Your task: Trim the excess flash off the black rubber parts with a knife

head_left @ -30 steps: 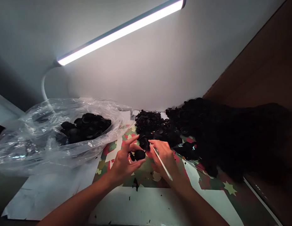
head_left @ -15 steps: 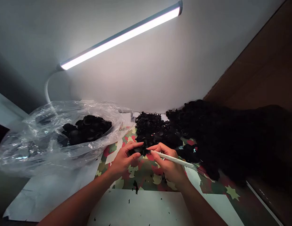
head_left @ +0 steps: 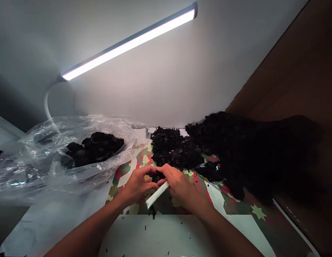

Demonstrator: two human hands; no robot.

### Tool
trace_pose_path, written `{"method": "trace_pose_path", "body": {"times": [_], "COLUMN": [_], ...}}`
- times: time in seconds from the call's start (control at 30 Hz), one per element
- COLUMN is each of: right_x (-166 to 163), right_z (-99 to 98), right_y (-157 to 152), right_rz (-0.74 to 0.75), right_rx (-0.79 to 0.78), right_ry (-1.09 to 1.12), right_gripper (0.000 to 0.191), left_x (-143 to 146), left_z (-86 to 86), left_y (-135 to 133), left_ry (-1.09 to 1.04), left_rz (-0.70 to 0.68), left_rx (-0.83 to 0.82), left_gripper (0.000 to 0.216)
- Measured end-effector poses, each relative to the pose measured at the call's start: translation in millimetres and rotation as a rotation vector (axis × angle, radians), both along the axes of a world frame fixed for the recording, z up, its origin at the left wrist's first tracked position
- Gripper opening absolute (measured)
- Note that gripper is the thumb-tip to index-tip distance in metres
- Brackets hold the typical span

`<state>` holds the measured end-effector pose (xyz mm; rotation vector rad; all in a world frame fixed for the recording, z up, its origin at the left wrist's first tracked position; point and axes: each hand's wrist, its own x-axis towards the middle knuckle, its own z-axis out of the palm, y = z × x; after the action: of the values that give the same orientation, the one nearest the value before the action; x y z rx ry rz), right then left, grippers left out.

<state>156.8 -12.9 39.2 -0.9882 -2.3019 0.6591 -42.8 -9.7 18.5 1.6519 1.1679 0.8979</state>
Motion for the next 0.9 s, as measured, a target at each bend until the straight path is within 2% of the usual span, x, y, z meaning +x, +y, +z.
{"method": "trace_pose_path", "body": {"times": [0.13, 0.23, 0.3, 0.43, 0.67, 0.8, 0.9], "right_x": [-2.2, -1.3, -1.8, -7.5, -15.4, -9.7, -3.5], "right_z": [-7.7, -9.6, -7.4, -0.7, -4.0, -13.2, -22.7], "right_y": [3.6, 9.0, 11.3, 10.2, -4.2, -14.7, -12.5], "right_rz": [-0.077, 0.026, 0.074, 0.041, 0.006, 0.025, -0.037], "right_rx": [0.094, 0.116, 0.099, 0.198, 0.518, 0.556, 0.485], "right_ry": [-0.197, -0.237, -0.181, 0.016, 0.127, 0.159, 0.131], "right_gripper": [0.022, 0.018, 0.014, 0.025, 0.031, 0.033, 0.031], "left_x": [-3.2, -6.7, -8.8, -9.4, 7.2, 9.3, 3.7], "left_z": [5.2, 12.0, 15.4, 14.2, 6.9, 10.8, 9.2], "left_y": [-2.2, -3.8, -3.6, -2.1, -8.2, -2.5, 2.5], "left_ry": [0.077, 0.131, 0.097, -0.208, -0.631, -0.883, -0.904], "left_rz": [-0.014, -0.017, -0.035, -0.032, 0.099, 0.247, 0.278], "left_rx": [0.052, 0.089, 0.078, -0.027, -0.19, -0.237, -0.182], "left_gripper": [0.025, 0.028, 0.028, 0.014, 0.024, 0.035, 0.039]}}
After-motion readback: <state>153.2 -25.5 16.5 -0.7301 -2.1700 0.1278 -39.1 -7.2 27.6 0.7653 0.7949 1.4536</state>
